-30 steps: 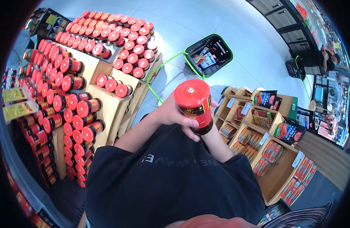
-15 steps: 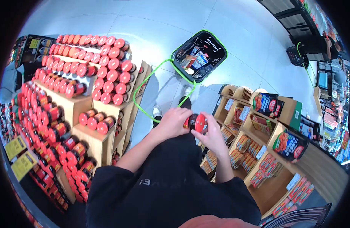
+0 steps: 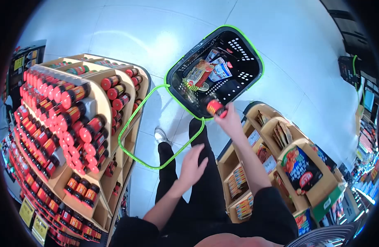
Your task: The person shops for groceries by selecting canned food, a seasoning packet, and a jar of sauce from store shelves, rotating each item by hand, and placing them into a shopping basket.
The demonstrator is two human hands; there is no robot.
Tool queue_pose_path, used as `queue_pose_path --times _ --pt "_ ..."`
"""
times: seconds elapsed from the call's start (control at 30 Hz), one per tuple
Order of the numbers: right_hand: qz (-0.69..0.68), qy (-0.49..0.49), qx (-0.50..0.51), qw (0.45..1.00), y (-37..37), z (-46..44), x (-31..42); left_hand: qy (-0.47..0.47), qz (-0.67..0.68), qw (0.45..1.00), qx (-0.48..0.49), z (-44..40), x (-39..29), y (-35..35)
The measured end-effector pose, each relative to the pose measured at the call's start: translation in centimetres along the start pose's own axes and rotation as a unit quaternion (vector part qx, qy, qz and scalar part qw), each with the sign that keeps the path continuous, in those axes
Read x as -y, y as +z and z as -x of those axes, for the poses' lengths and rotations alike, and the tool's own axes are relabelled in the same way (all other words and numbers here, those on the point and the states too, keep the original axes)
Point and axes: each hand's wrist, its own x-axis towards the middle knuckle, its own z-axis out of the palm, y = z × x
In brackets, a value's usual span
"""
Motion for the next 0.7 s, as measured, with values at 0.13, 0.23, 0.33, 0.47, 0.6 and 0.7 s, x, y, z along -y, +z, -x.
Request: queue_pose_path --times 0.13,0.23,0.33,0.47,0.6,0.7 --pt "0.088 0.025 -0.025 0.996 6.6 -14.3 -7.6 -0.094 0.003 0.975 0.199 3.6 4.9 5.7" --pt "0.152 0.072 0.038 0.985 10.9 -22.3 -11.4 -0.164 -0.023 0.92 0.354 8.0 7.0 10.1" --pt "0.167 0.08 0.069 0.98 14.3 -27.0 -13.5 -0.246 -0.025 0.894 0.375 7.7 5.4 11.2" --pt "0.192 0.094 0.073 0.974 17.4 -30.3 -14.8 -0.271 0.004 0.879 0.394 6.6 4.8 10.6" --pt "0.172 0.108 0.058 0.978 20.1 -31.4 -16.5 -0.268 0.005 0.887 0.376 7.4 5.2 11.5" --pt "0.146 0.126 0.046 0.98 20.2 -31.6 -16.3 -0.254 0.011 0.897 0.362 7.4 5.4 11.8"
